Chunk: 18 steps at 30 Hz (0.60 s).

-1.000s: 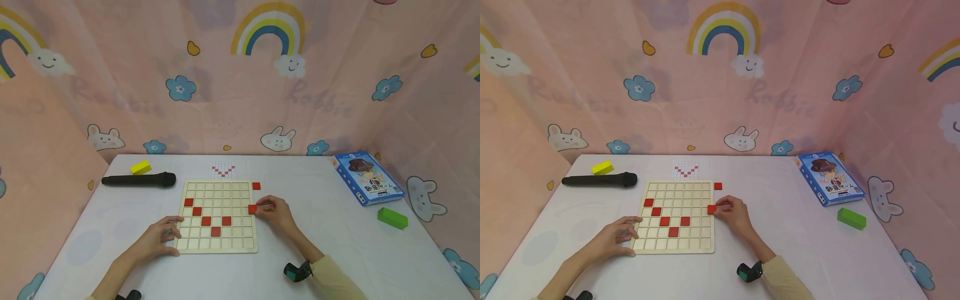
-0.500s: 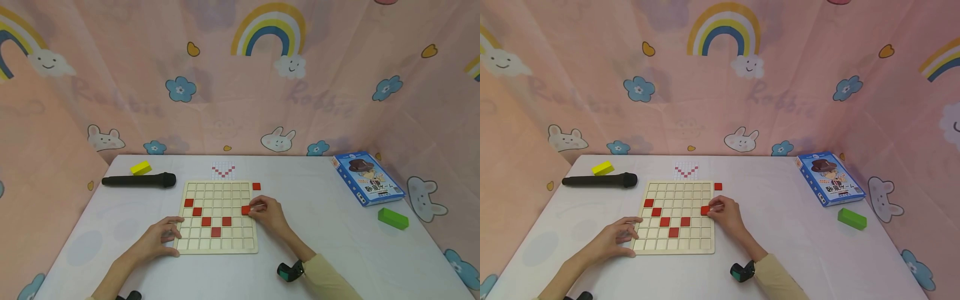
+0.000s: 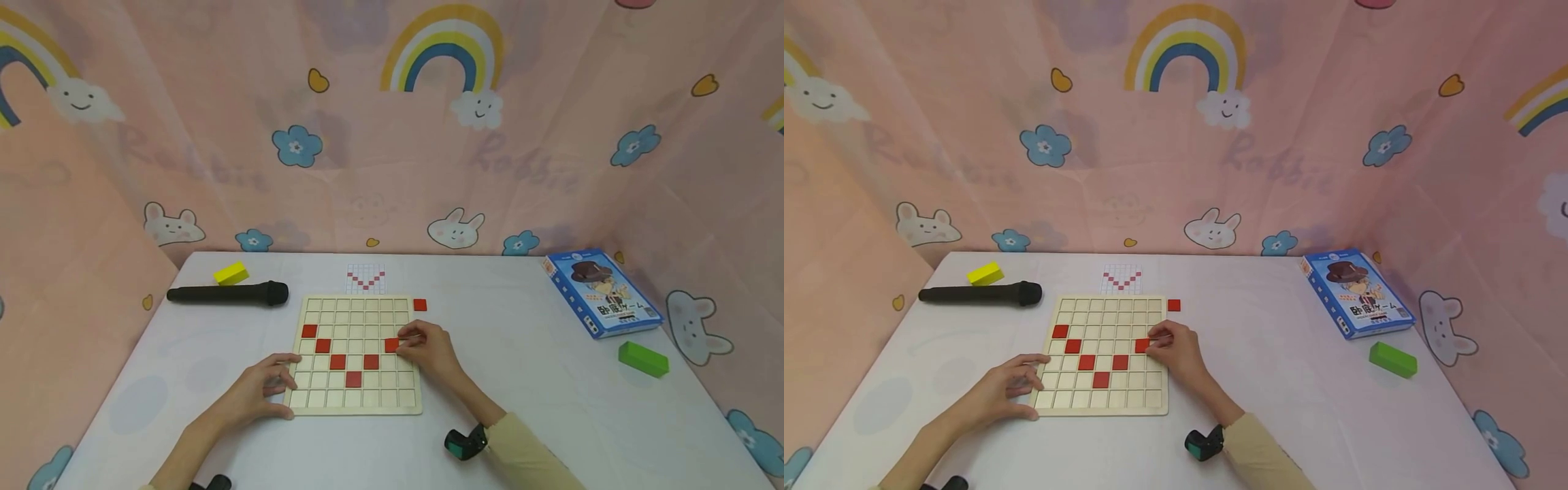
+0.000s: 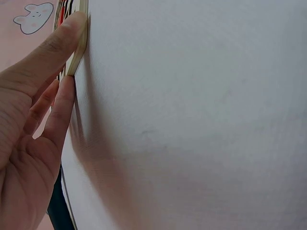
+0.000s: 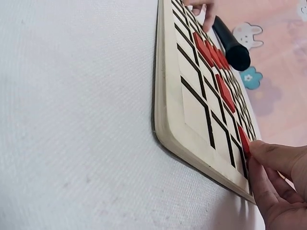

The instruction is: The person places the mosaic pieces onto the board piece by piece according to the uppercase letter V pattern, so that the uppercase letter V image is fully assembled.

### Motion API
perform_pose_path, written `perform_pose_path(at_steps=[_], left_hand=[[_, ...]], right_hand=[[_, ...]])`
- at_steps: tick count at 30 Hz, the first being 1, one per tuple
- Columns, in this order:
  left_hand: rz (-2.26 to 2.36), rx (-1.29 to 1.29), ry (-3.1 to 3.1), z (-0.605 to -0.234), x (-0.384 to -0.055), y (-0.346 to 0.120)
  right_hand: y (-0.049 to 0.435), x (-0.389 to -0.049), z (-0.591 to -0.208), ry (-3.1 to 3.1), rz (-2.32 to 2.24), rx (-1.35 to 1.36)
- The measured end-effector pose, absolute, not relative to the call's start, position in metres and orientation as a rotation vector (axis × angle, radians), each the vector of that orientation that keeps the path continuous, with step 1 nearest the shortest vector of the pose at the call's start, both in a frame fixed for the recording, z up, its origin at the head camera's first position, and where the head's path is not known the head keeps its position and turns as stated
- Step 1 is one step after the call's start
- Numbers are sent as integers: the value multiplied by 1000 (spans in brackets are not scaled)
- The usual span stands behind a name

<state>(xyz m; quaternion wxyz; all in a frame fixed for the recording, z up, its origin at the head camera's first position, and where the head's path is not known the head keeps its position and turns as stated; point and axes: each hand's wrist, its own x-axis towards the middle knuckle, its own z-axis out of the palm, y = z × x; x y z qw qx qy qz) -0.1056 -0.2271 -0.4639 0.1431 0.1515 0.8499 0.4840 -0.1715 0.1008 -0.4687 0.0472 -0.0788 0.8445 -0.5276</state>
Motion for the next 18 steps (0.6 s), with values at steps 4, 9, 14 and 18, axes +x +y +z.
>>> perform_pose_path(at_steps=[4,9,14,18], left_hand=[[1392,411,2448,-464,-106,-226],[1394,406,2448,-463,-107,-226],[1405,440,2444,-461,-106,-226],[1414,438,2436,-461,-105,-226]], right_hand=[[99,-172,-469,2562,-1619,-245],[99,-172,-469,2525,-1644,-247],[100,-174,-469,2501,-1635,-290],[107,-177,-469,2482,-1641,-290]])
